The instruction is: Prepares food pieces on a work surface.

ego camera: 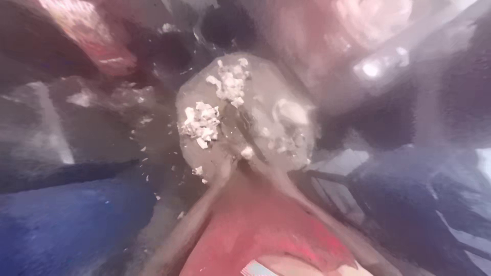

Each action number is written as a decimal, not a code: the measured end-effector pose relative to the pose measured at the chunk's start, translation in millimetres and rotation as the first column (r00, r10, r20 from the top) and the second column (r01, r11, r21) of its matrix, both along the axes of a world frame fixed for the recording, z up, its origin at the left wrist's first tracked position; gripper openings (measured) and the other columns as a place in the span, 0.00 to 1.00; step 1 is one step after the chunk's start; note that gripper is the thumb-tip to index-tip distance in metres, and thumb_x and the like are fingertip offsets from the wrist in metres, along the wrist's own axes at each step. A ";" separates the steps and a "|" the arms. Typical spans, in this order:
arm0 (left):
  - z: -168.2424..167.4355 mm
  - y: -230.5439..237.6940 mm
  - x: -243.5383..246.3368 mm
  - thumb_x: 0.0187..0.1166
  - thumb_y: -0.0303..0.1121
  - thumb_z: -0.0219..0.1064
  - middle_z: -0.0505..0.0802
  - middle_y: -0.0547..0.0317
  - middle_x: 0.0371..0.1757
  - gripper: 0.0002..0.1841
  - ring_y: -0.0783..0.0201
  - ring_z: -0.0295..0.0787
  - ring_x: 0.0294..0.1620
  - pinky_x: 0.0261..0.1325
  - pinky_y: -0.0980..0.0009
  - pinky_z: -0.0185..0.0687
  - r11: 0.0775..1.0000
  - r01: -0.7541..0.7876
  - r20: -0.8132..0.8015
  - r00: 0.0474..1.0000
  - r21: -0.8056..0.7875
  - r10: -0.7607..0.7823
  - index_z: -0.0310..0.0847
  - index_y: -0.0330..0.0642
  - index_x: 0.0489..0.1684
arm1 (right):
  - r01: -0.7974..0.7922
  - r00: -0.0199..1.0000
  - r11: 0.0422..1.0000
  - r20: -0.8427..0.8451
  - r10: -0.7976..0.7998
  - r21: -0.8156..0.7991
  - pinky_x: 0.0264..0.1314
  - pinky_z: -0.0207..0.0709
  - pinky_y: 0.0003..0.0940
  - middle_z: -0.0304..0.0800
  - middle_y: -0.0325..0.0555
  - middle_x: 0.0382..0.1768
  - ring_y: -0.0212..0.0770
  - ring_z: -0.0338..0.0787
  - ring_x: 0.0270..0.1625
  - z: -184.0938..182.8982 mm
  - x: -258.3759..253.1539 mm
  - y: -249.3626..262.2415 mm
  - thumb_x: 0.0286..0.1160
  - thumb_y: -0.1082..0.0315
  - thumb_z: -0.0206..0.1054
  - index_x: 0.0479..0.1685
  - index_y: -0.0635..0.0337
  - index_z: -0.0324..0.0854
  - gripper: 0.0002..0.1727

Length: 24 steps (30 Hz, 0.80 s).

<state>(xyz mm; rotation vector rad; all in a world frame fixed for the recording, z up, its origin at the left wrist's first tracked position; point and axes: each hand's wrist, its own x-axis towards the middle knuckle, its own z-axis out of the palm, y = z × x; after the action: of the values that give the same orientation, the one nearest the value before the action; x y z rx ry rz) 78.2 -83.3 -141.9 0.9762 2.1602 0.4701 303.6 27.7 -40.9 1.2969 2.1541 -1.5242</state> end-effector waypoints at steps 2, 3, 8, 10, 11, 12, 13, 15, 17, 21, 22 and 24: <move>0.9 -1.5 0.1 0.87 0.45 0.59 0.93 0.42 0.56 0.22 0.47 0.92 0.57 0.63 0.45 0.85 1.000 -0.011 -0.039 0.999 0.008 0.011 0.80 0.41 0.71 | -0.092 0.993 0.995 0.080 0.089 0.032 0.70 0.81 0.54 0.89 0.57 0.60 0.50 0.90 0.62 -19.4 -3.1 -3.4 0.91 0.41 0.46 0.78 0.61 0.73 0.35; 2.7 -1.3 0.1 0.88 0.46 0.58 0.93 0.44 0.55 0.21 0.48 0.93 0.56 0.63 0.45 0.85 1.000 -0.013 -0.053 0.998 0.020 0.014 0.81 0.43 0.70 | -0.107 0.989 0.994 0.111 0.102 0.039 0.70 0.80 0.56 0.90 0.57 0.61 0.51 0.90 0.63 -29.2 -3.3 -5.1 0.90 0.38 0.45 0.78 0.59 0.74 0.36; 19.0 0.0 -0.4 0.88 0.49 0.58 0.93 0.45 0.57 0.22 0.48 0.90 0.60 0.67 0.45 0.82 0.999 0.041 -0.046 0.998 -0.010 -0.041 0.83 0.43 0.66 | -0.060 0.998 0.995 -0.002 0.061 0.079 0.70 0.81 0.50 0.89 0.58 0.61 0.49 0.90 0.62 2.5 -12.9 1.7 0.94 0.49 0.44 0.79 0.62 0.73 0.30; 22.1 -7.4 2.7 0.86 0.47 0.60 0.93 0.42 0.57 0.22 0.44 0.90 0.61 0.67 0.42 0.81 0.999 0.040 -0.061 0.997 -0.007 -0.040 0.83 0.41 0.67 | -0.024 0.986 0.985 -0.158 0.051 0.169 0.71 0.81 0.43 0.88 0.56 0.63 0.44 0.89 0.63 41.4 -19.1 2.4 0.95 0.55 0.45 0.82 0.63 0.70 0.28; 24.2 -13.0 4.0 0.87 0.47 0.60 0.92 0.40 0.59 0.23 0.43 0.89 0.63 0.69 0.42 0.80 0.999 0.034 -0.028 0.999 0.029 -0.033 0.82 0.40 0.69 | -0.002 0.959 0.975 -0.276 0.064 0.220 0.73 0.80 0.40 0.87 0.56 0.64 0.41 0.88 0.65 58.3 -20.6 3.0 0.94 0.55 0.45 0.81 0.65 0.71 0.28; 23.0 -16.6 3.8 0.88 0.47 0.60 0.92 0.40 0.57 0.23 0.45 0.89 0.61 0.69 0.45 0.81 0.994 0.024 0.025 0.999 0.102 -0.027 0.83 0.38 0.67 | 0.030 0.909 0.962 -0.408 0.087 0.270 0.68 0.82 0.36 0.89 0.55 0.60 0.38 0.88 0.60 72.2 -23.4 3.6 0.93 0.54 0.44 0.77 0.68 0.74 0.29; 18.9 -12.6 1.9 0.88 0.49 0.60 0.92 0.41 0.54 0.23 0.46 0.90 0.57 0.65 0.45 0.82 0.994 0.020 0.052 0.998 0.109 -0.026 0.84 0.38 0.64 | 0.049 0.841 0.953 -0.527 0.123 0.299 0.65 0.83 0.32 0.89 0.52 0.56 0.33 0.88 0.56 85.4 -26.7 4.8 0.93 0.49 0.43 0.74 0.69 0.75 0.32; 16.4 -5.6 -0.8 0.88 0.52 0.58 0.92 0.42 0.57 0.24 0.46 0.91 0.58 0.66 0.43 0.82 0.998 0.034 0.091 0.995 0.044 -0.038 0.82 0.41 0.66 | 0.084 0.705 0.922 -0.677 0.213 0.378 0.61 0.85 0.27 0.90 0.45 0.49 0.26 0.88 0.51 104.2 -34.1 4.3 0.90 0.36 0.39 0.66 0.67 0.78 0.40; 19.0 -5.1 1.0 0.89 0.50 0.57 0.92 0.43 0.60 0.23 0.46 0.91 0.60 0.66 0.43 0.83 1.000 0.026 0.091 0.996 0.012 -0.027 0.81 0.43 0.69 | 0.118 0.644 0.900 -0.723 0.253 0.420 0.56 0.85 0.26 0.91 0.41 0.42 0.23 0.88 0.47 102.4 -37.0 -1.1 0.86 0.30 0.38 0.58 0.63 0.82 0.44; 34.4 -12.4 4.9 0.90 0.45 0.58 0.91 0.38 0.57 0.23 0.44 0.90 0.58 0.66 0.44 0.82 0.998 -0.014 0.108 0.994 0.067 0.007 0.80 0.37 0.70 | -0.084 0.884 0.919 -0.396 0.247 0.386 0.65 0.83 0.37 0.92 0.53 0.54 0.37 0.90 0.55 30.7 -18.2 -7.7 0.91 0.40 0.44 0.69 0.67 0.81 0.37; 30.7 -13.9 5.0 0.88 0.45 0.60 0.92 0.39 0.56 0.22 0.45 0.91 0.58 0.66 0.44 0.82 0.998 -0.010 0.067 0.998 0.068 0.006 0.81 0.37 0.68 | -0.185 0.956 0.944 -0.173 0.237 0.272 0.68 0.82 0.47 0.91 0.55 0.57 0.45 0.91 0.59 5.1 -15.6 -2.7 0.92 0.42 0.44 0.73 0.62 0.78 0.34; 11.8 -7.6 4.2 0.88 0.49 0.60 0.92 0.40 0.54 0.23 0.44 0.91 0.56 0.63 0.43 0.84 0.999 0.036 -0.042 0.999 0.033 -0.034 0.83 0.38 0.64 | -0.257 0.966 0.958 0.071 0.250 0.131 0.68 0.81 0.57 0.89 0.57 0.58 0.52 0.90 0.61 -33.2 -16.3 10.0 0.92 0.39 0.42 0.73 0.59 0.77 0.34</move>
<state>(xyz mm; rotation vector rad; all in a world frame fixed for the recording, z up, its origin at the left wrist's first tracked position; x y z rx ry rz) 82.4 -90.9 -130.1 1.0489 2.1750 0.4743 287.2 37.7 -74.1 1.0359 2.3218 -1.2460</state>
